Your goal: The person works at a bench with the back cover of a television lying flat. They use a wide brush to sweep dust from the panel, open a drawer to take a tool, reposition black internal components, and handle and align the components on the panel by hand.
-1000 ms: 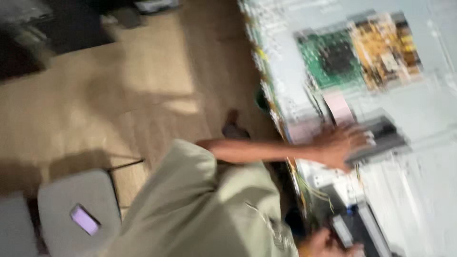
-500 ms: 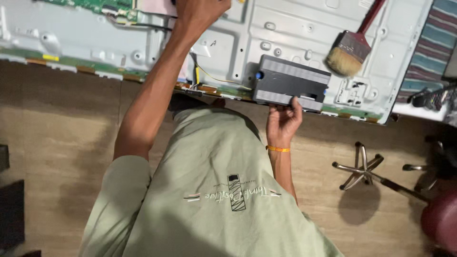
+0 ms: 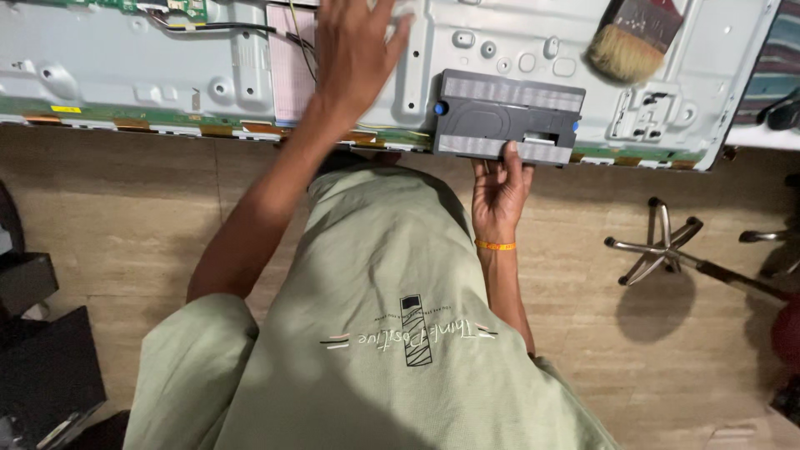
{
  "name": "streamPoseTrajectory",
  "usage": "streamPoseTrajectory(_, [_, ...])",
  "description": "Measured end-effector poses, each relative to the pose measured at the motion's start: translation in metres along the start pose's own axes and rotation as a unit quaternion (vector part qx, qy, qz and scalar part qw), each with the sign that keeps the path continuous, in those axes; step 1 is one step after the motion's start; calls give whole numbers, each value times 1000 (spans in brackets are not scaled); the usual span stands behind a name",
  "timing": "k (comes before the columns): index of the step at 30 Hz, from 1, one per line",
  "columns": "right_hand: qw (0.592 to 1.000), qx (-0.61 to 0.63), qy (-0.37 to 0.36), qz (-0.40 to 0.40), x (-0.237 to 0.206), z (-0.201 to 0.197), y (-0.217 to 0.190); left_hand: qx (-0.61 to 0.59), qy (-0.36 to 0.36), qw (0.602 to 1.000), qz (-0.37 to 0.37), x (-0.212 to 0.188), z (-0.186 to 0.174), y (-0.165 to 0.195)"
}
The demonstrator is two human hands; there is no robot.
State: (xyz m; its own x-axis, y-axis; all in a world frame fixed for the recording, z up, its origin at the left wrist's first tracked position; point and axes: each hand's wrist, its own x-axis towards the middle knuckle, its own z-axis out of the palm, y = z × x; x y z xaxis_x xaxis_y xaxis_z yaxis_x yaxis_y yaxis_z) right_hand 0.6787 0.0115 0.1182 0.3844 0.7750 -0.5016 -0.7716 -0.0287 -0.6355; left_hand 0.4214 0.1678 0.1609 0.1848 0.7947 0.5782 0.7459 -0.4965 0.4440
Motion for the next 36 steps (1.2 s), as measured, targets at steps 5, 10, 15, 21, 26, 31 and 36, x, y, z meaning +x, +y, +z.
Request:
streamPoseTrajectory(5, [998, -57, -36, -11, -3, -1, -5, -111, -119, 986, -17, -37, -5, 48])
streamPoseTrajectory(10, [985, -173, 8, 17, -3, 0, -18, -175, -193, 960, -105, -39, 13, 64])
streamPoseTrajectory(15, [953, -282, 7, 109, -2, -6, -53, -154, -217, 956, -125, -42, 14, 63])
streamPoseTrajectory(21, [853, -506, 68, -106, 11, -27, -98, -155, -228, 950, -147, -46, 13, 65])
streamPoseTrajectory(26, [812, -525, -89, -238, 60, -34, -123, -152, -239, 948, -142, -46, 15, 64])
streamPoseTrajectory(31, [830, -521, -168, -108, 92, -31, -136, -147, -244, 948, -145, -48, 17, 62])
streamPoseTrajectory(36, [826, -541, -154, -25, 96, -19, -148, -153, -255, 944, -141, -45, 16, 60])
